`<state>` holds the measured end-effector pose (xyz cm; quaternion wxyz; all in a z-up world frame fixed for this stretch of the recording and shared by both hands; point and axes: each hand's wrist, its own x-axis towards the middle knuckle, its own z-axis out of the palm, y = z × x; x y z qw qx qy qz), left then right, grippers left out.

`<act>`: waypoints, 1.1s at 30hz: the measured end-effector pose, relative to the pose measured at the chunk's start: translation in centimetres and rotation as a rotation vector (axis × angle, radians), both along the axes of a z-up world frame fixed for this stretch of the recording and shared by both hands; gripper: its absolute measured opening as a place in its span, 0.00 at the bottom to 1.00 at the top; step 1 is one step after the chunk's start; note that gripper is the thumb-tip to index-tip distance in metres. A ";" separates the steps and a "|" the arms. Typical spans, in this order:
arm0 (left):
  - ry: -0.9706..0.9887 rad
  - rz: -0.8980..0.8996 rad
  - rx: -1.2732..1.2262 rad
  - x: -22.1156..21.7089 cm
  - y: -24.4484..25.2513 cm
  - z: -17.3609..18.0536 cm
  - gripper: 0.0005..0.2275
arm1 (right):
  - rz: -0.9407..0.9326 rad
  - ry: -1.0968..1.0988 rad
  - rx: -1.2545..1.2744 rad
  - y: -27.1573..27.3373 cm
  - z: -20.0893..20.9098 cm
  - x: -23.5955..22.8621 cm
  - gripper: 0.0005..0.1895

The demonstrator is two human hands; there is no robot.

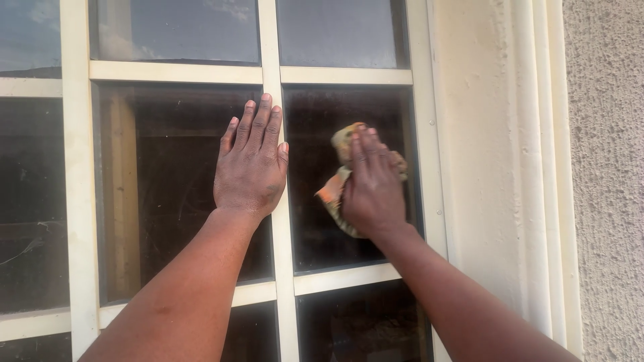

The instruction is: Cleaning an exterior window pane and frame using a cloth.

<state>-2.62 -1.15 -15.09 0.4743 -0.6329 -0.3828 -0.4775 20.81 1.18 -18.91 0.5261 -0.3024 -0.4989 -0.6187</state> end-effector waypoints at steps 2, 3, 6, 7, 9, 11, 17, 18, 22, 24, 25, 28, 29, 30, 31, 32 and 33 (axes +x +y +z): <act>0.002 0.010 -0.008 -0.2 0.0 0.0 0.25 | 0.037 0.085 -0.028 0.2 0.3 0.3 0.35; 0.003 0.018 -0.019 -0.2 0.1 0.1 0.25 | 0.072 0.169 -0.059 0.3 0.5 0.6 0.37; 0.001 -0.013 0.009 0.0 0.0 0.9 0.25 | 0.119 0.317 -0.114 1.1 1.9 -1.5 0.40; 0.002 -0.011 -0.002 0.2 0.4 0.5 0.25 | 0.119 0.319 -0.126 0.5 1.7 -2.6 0.40; 0.003 -0.016 0.026 0.3 0.8 0.4 0.25 | 0.027 0.209 -0.012 -0.5 1.7 -5.1 0.35; 0.008 -0.014 0.040 -0.1 0.8 0.6 0.25 | 0.023 0.135 -0.020 -0.7 1.6 -7.7 0.35; 0.009 -0.027 0.054 0.0 1.1 0.4 0.25 | 0.024 -0.073 -0.011 -0.6 -0.8 -7.2 0.37; 0.010 -0.022 0.044 0.0 0.9 0.4 0.25 | 0.013 -0.107 -0.016 -0.4 -1.0 -6.3 0.40; 0.008 -0.019 0.025 -0.2 0.7 0.4 0.25 | 0.000 -0.077 -0.006 -0.7 -0.6 -1.3 0.39; 0.013 -0.023 0.009 -0.2 0.4 0.3 0.25 | 0.005 0.013 0.082 -0.5 -0.2 1.9 0.37; 0.013 -0.022 0.012 -0.3 0.5 0.2 0.25 | 0.006 0.013 0.085 0.0 -0.2 2.0 0.37; 0.009 -0.001 0.004 -0.1 0.7 0.4 0.25 | 0.020 0.137 0.009 0.9 0.2 1.7 0.41; 0.010 -0.013 0.011 -0.1 0.7 0.2 0.25 | 0.020 0.188 -0.008 0.9 0.2 1.3 0.41; 0.011 -0.025 0.018 0.0 0.7 0.1 0.25 | 0.020 0.239 -0.024 0.9 0.3 0.8 0.42; 0.014 -0.018 0.024 -0.1 0.8 0.3 0.25 | 0.028 0.241 -0.019 1.0 0.7 -0.2 0.42; 0.008 -0.015 0.030 -0.1 0.9 0.5 0.25 | 0.026 0.231 -0.014 1.1 1.2 -1.2 0.42; 0.001 -0.015 0.029 -0.1 1.0 0.4 0.25 | 0.021 0.220 -0.015 1.2 1.4 -2.1 0.42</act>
